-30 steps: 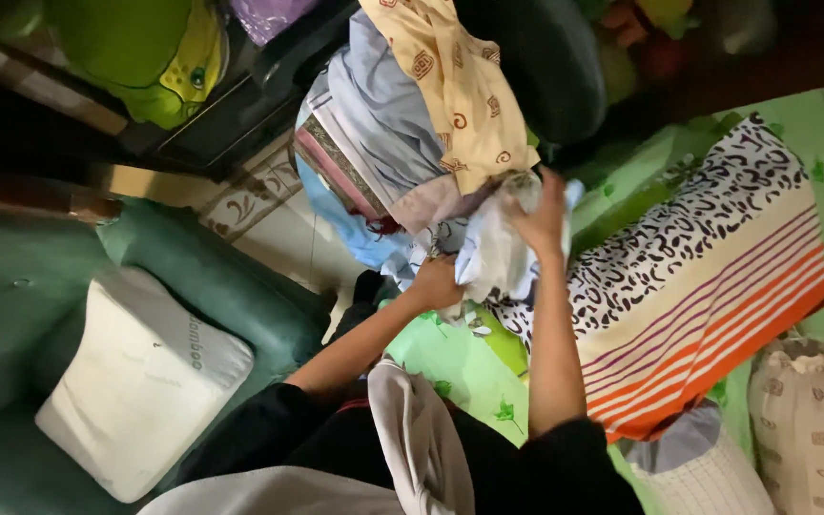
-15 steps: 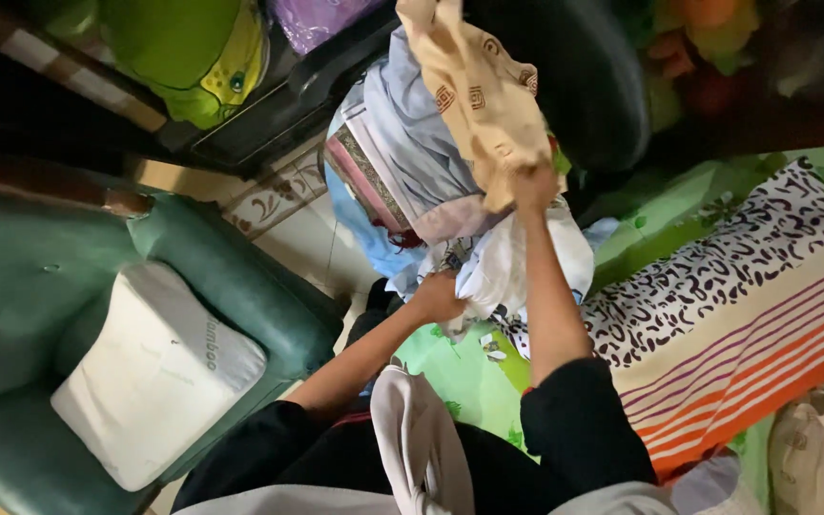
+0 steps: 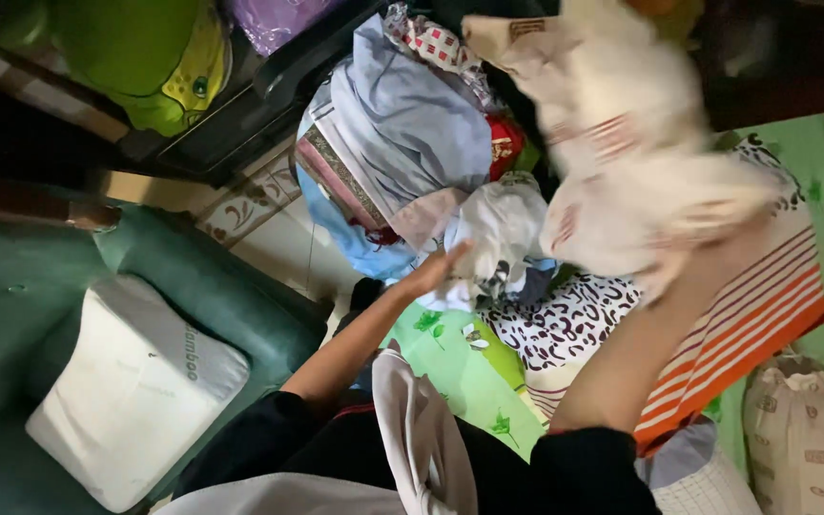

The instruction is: Covering a bolster with a pillowcase on a bed mattress.

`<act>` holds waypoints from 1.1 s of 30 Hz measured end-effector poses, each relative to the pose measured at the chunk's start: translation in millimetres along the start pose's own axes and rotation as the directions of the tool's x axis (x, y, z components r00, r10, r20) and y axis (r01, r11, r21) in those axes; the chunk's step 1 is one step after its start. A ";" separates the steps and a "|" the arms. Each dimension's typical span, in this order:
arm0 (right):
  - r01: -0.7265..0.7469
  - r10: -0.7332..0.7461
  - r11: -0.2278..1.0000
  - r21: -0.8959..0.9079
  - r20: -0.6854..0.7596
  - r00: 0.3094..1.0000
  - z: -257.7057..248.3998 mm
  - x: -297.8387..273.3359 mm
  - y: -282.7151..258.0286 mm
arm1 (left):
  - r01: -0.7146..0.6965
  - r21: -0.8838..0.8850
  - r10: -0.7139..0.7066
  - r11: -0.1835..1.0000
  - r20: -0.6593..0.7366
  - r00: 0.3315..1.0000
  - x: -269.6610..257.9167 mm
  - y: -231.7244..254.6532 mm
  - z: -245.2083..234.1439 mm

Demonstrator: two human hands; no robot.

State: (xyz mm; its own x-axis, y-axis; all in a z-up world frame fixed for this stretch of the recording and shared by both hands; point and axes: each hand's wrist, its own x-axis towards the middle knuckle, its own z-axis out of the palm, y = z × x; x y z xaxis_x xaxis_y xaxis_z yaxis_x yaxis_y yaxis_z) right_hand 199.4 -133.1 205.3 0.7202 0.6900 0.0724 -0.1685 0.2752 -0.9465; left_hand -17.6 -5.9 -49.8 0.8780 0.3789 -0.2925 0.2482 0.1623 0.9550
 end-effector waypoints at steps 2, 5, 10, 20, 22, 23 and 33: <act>-0.222 0.235 0.966 -0.134 0.089 0.968 29.7 -23.2 14.4 | -0.080 -0.251 0.093 0.965 0.041 0.995 18.9 -5.2 -0.9; -0.492 0.571 0.794 -0.356 0.160 0.806 31.7 -51.7 78.0 | 0.037 -0.612 0.043 0.790 0.115 0.992 14.6 23.3 -18.9; 0.182 0.658 0.493 -0.851 0.501 0.562 64.3 -47.4 104.1 | -0.163 -0.301 0.181 0.940 0.034 0.983 42.9 -72.6 -45.6; 0.309 -0.106 0.385 -0.870 0.291 0.951 49.5 170.3 253.8 | 0.220 0.754 0.408 0.619 -0.548 0.730 77.7 23.0 -93.8; 0.369 -0.156 0.256 -0.894 0.338 0.928 56.4 195.9 242.3 | 0.360 0.704 0.312 0.612 -0.633 0.709 93.2 35.6 -106.1; 0.393 -0.175 0.190 -0.900 0.363 0.915 57.2 208.6 251.8 | 0.435 0.601 0.256 0.670 -0.737 0.625 102.0 34.7 -111.2; 0.199 -0.116 0.756 -0.624 0.171 0.978 17.1 357.6 441.2 | 0.264 0.605 0.295 0.751 -0.666 0.685 134.6 -41.3 -122.7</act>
State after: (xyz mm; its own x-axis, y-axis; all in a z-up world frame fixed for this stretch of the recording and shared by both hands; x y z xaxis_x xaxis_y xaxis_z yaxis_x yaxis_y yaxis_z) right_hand 371.1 246.5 -181.0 0.6089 0.7578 0.2347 0.4359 -0.0725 -0.8971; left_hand 40.2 150.2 -134.6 0.4025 0.9141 0.0494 0.6662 -0.3295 0.6690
